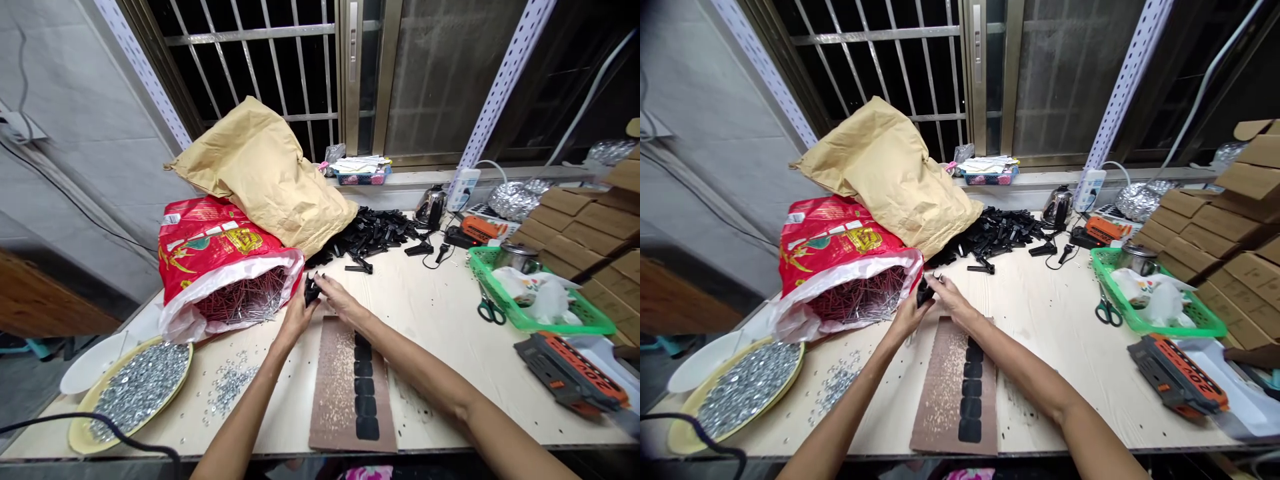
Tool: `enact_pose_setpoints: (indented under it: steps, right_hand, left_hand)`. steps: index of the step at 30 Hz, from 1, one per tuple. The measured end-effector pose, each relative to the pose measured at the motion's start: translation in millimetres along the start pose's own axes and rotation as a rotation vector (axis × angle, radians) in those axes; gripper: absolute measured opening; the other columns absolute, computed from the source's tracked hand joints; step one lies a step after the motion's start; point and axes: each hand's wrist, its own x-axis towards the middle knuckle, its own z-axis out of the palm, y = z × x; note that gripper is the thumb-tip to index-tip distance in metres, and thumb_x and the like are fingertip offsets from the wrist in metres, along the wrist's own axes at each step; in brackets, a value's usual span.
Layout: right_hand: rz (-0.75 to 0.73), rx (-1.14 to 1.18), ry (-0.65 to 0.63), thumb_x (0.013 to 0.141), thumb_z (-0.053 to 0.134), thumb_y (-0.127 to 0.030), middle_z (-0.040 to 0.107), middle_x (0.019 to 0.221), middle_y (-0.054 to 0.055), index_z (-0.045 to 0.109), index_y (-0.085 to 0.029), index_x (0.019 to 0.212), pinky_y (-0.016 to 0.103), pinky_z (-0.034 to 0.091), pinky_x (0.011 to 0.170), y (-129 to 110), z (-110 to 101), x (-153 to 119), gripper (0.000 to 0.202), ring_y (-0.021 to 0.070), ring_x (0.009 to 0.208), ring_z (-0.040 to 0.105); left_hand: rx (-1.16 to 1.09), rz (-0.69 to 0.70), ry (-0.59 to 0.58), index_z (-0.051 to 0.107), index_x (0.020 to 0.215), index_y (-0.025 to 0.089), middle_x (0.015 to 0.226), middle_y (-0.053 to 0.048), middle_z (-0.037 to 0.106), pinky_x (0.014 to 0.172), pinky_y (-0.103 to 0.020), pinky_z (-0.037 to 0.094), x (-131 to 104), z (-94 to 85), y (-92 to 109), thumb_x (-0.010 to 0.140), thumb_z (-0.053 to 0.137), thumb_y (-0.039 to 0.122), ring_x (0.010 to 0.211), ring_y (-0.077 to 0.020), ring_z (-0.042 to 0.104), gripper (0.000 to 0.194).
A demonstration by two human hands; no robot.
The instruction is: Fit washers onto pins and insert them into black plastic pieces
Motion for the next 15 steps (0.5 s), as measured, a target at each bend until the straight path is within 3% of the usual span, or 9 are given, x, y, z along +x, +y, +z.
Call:
enact_pose_setpoints:
  steps: [3, 6, 11, 15]
  right_hand:
    - [-0.052, -0.04, 0.254, 0.069, 0.066, -0.058, 0.055, 0.122, 0.009, 0.048, -0.019, 0.124, 0.032, 0.043, 0.09, -10.3, -33.4, -0.1, 0.07, 0.0217, 0.109, 0.055]
    - [-0.143, -0.063, 0.361, 0.071, 0.064, -0.056, 0.052, 0.123, 0.01, 0.045, -0.02, 0.123, 0.031, 0.047, 0.083, -21.8, -66.6, -4.9, 0.067, 0.0201, 0.1, 0.06]
    - [-0.208, -0.171, 0.431, 0.071, 0.062, -0.056, 0.054, 0.114, 0.008, 0.054, -0.018, 0.109, 0.028, 0.05, 0.069, -26.7, -116.7, -16.9, 0.054, 0.014, 0.076, 0.064]
    - [-0.255, -0.254, 0.507, 0.071, 0.062, -0.055, 0.056, 0.11, 0.007, 0.056, -0.017, 0.106, 0.026, 0.049, 0.063, -26.4, -144.5, -20.6, 0.052, 0.0115, 0.068, 0.063]
  left_hand:
    - [0.378, 0.192, -0.156, 0.03, 0.14, 0.009, 0.109, -0.017, 0.058, 0.086, -0.044, 0.043, 20.0, 18.0, -19.7, 0.079, 0.05, 0.02, 0.102, -0.0283, 0.055, 0.065]
    - [0.593, 0.272, -0.299, 0.024, 0.143, 0.009, 0.098, -0.015, 0.057, 0.081, -0.044, 0.044, 36.4, 41.8, -26.6, 0.081, 0.041, 0.011, 0.091, -0.0268, 0.054, 0.064]
    - [0.639, 0.374, -0.417, 0.026, 0.144, 0.018, 0.097, -0.01, 0.057, 0.083, -0.04, 0.043, 51.2, 74.1, -26.7, 0.086, 0.039, 0.012, 0.091, -0.0239, 0.052, 0.06]
    - [0.617, 0.46, -0.42, 0.02, 0.145, 0.017, 0.12, -0.017, 0.052, 0.09, -0.044, 0.042, 58.5, 74.8, -20.0, 0.083, 0.053, 0.021, 0.108, -0.0285, 0.048, 0.071]
